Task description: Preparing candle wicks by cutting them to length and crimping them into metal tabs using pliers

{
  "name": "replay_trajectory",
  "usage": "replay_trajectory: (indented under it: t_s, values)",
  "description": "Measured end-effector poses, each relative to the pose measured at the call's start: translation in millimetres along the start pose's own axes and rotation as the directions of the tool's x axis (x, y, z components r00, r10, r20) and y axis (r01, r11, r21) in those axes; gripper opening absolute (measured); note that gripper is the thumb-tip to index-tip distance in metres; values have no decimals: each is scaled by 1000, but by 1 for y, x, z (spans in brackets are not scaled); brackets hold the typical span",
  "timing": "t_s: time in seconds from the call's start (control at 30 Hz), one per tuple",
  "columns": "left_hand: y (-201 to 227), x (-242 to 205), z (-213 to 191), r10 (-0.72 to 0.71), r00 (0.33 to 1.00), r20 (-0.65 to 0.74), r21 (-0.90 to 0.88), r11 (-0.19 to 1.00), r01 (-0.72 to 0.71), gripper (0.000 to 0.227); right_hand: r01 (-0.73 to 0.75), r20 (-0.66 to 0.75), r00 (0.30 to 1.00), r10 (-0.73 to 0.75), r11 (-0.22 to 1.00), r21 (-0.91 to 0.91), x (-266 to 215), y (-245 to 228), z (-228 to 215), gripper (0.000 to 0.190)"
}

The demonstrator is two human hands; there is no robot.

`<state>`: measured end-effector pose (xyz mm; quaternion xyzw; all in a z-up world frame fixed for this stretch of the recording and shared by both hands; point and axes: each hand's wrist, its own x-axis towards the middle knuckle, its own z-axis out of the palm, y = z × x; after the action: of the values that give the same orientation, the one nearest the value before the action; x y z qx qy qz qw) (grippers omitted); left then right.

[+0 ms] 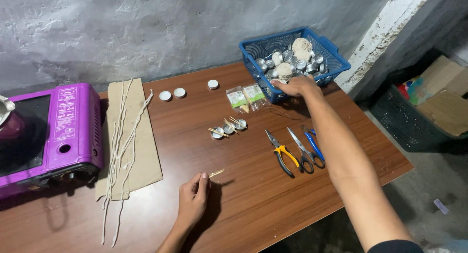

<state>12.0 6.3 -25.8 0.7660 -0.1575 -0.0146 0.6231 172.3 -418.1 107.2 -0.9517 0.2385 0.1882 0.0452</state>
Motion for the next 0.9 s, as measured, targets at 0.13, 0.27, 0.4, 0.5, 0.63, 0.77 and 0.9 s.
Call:
replay_trajectory:
  t_s: [0.13, 0.27, 0.4, 0.5, 0.63, 0.77, 0.9]
  values:
    - [2, 0, 0, -3, 1000, 4, -8, 1000, 3, 44, -44, 42, 998, 44, 999, 16, -4, -2, -5, 114]
    - [3, 1, 0, 10, 1000, 4, 12, 1000, -10, 44, -28, 70, 997, 29, 999, -19, 7, 0, -5, 113]
    - [6, 1, -1, 1, 1000, 11, -2, 1000, -1, 43, -24, 81, 996, 28, 999, -42, 22, 3, -1, 110]
    - [2, 0, 0, -1, 1000, 1, -9, 1000, 1, 43, -24, 89, 996, 30, 997, -70, 26, 2, -3, 108]
    - [6, 1, -1, -12, 1000, 1, 8, 1000, 12, 43, -70, 113, 991, 70, 998, -3, 1, -8, -14, 103]
    - [9, 0, 0, -29, 1000, 2, -36, 999, 29, 43, -127, 129, 984, 121, 991, 39, -4, -10, -16, 105]
    - [8, -1, 0, -21, 1000, 0, -52, 998, 21, 43, -110, 137, 985, 109, 994, 1, 6, -10, -14, 101]
